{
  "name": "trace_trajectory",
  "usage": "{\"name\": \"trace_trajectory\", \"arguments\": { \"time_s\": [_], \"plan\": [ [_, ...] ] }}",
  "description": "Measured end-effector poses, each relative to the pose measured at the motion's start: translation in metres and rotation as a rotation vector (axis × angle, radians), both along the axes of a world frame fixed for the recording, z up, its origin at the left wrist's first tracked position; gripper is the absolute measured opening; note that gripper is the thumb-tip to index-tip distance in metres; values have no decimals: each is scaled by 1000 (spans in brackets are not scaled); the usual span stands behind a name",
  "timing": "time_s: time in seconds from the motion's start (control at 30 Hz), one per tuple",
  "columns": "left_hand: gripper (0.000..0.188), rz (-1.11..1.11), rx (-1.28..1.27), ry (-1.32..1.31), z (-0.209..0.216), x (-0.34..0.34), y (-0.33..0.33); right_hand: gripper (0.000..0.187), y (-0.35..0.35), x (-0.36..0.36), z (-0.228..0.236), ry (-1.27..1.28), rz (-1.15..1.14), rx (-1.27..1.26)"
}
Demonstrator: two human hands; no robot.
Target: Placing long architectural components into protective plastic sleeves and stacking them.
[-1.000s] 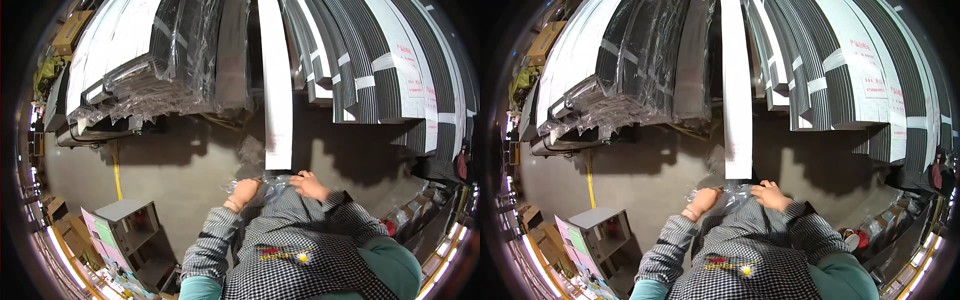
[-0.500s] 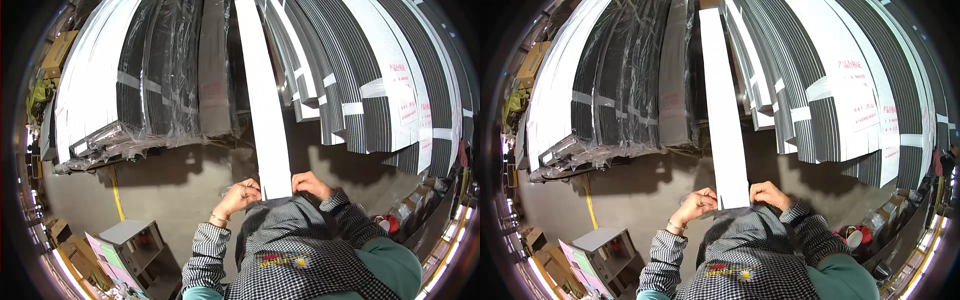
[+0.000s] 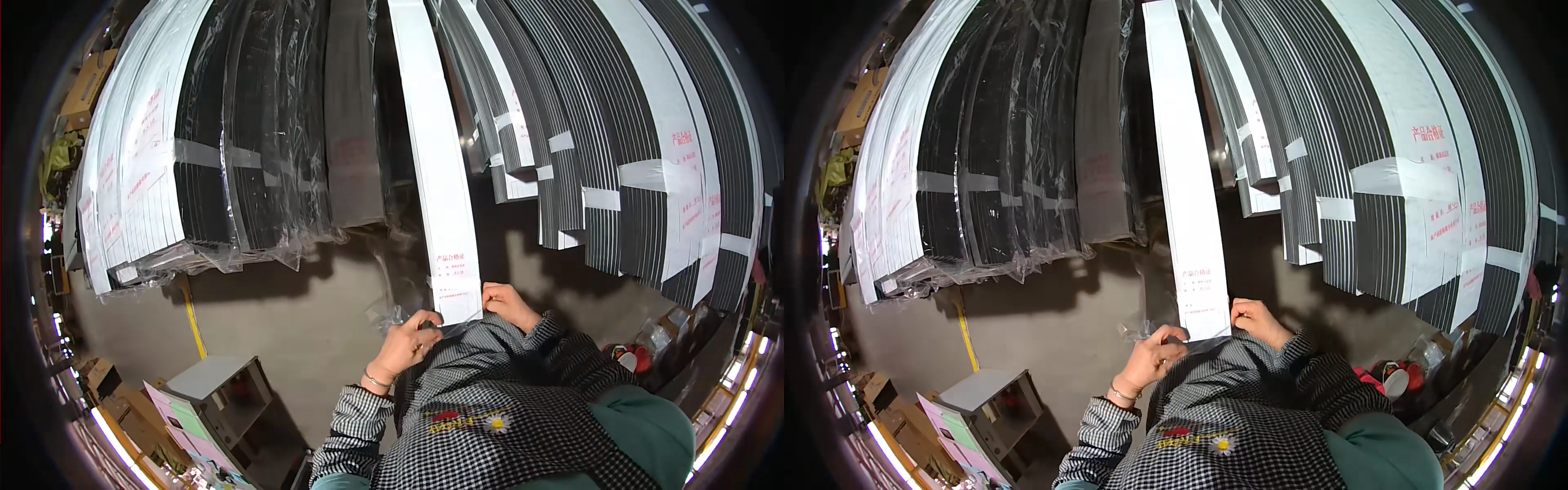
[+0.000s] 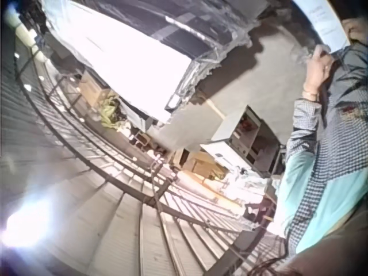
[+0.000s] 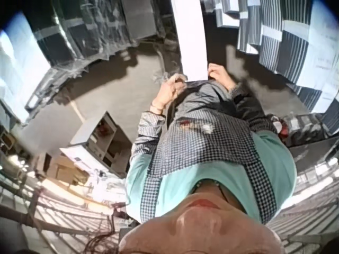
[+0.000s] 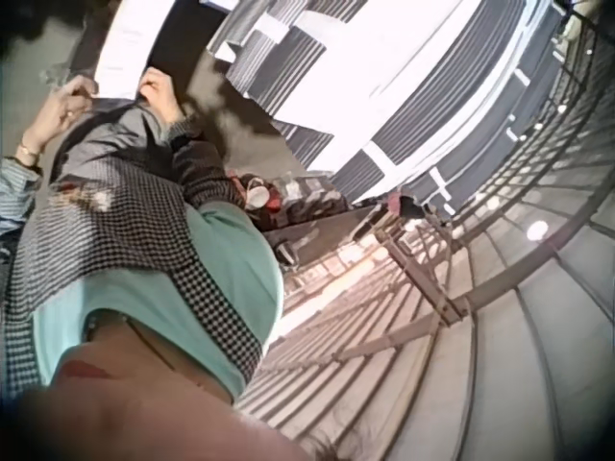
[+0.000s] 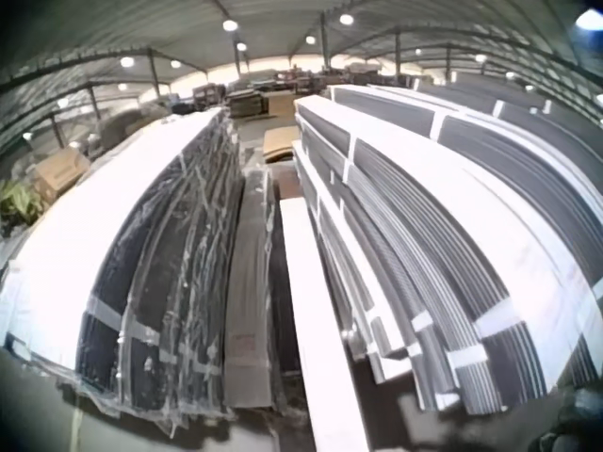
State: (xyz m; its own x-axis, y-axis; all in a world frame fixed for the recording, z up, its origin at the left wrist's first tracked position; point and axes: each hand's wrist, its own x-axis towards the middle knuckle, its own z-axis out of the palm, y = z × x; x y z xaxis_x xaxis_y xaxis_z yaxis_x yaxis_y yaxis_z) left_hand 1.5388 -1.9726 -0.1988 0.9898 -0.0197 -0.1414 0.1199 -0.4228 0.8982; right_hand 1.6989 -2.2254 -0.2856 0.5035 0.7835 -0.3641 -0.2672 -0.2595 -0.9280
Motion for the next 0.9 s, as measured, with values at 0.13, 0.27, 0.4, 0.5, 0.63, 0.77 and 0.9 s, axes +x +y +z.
{"name": "trace_trajectory", "arguments": {
  "time_s": [0.13, 0.27, 0.4, 0.5, 0.63, 0.77, 0.9],
  "plan": [
    [10, 216, -241, 169, -31, 22, 12, 6, 6, -3, 0, 167, -105, 36],
    [18, 491, -326, 189, -118, 23, 6, 7, 45, -9, 7, -119, -357, 22],
    [20, 426, -248, 108, -150, 35, 3, 8, 49, -13, -33, -221, -630, -94],
    [17, 302, -7, 145, -126, 59, 13, 10, 41, -14, -43, -321, -652, -179],
    [16, 592, 80, 5, -115, 82, 15, 8, 53, -1, -26, -355, -541, -248],
    [18, 604, 307, 36, -138, 104, 20, 7, 88, 54, -13, -743, -502, -174],
    [16, 681, 135, -182, -120, 153, 8, 11, 89, 79, -73, -533, -705, -196]
  ]
}}
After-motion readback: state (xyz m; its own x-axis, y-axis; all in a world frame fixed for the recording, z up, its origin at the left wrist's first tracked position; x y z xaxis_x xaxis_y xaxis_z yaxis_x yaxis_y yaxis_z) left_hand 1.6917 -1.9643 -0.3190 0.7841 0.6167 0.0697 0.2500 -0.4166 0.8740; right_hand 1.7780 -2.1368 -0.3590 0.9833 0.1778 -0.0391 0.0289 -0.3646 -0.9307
